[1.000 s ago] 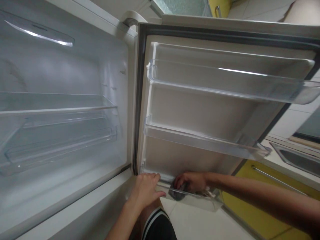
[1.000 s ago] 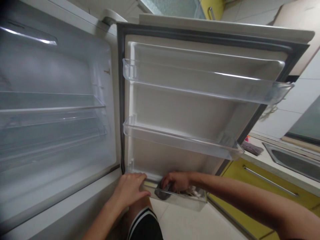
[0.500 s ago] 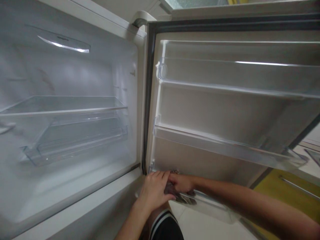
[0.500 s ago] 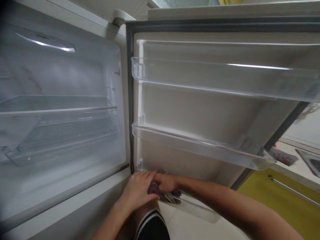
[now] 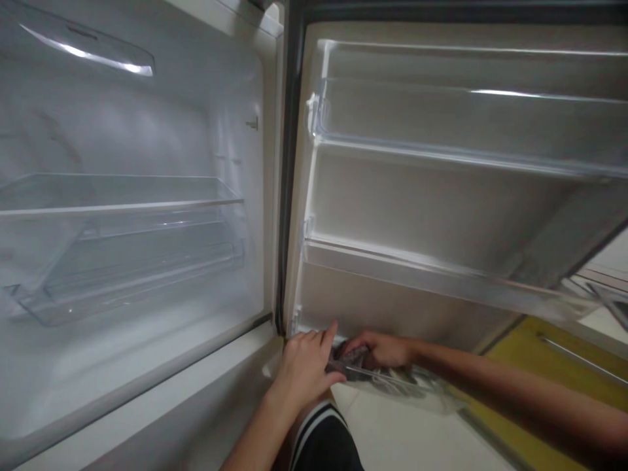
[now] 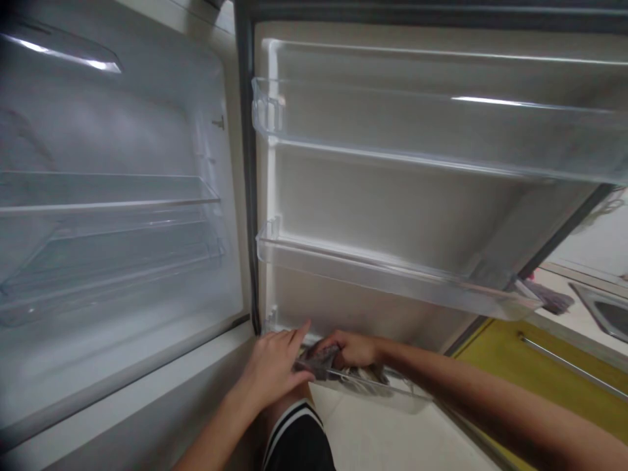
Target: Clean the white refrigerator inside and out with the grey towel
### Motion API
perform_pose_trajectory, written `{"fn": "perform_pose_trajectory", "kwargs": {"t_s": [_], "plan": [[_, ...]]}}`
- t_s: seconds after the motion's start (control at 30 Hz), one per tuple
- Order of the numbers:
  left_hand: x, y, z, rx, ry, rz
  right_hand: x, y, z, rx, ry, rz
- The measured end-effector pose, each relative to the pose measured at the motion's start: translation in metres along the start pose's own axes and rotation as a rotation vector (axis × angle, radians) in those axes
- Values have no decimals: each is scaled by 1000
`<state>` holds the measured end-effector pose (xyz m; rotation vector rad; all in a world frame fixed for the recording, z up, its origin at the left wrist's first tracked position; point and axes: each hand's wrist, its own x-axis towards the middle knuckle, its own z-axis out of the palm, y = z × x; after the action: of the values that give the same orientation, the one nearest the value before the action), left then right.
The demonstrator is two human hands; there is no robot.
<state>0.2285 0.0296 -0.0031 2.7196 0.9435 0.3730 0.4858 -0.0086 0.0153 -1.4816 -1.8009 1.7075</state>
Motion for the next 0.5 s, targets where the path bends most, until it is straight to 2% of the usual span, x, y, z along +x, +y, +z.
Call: {"fn": "perform_pose_trajectory", "kwargs": {"t_s": [0.17,0.27,0.33,0.4,0.5], "plan": [[-5,9,2,25,39,-10,50,-6,17,-97,53,-131],[-8,14,0,61,74,-52,63,-9,23,-123,81,-166],[-9,16,-2,62,66,-54,54,-7,21,-138,77,-170],[-8,16,-4,52,44,-55,29,0,13,-142,72,-134],[-7,16,-4,49,31,-56,-22,17,-6,-163,98,39]]}}
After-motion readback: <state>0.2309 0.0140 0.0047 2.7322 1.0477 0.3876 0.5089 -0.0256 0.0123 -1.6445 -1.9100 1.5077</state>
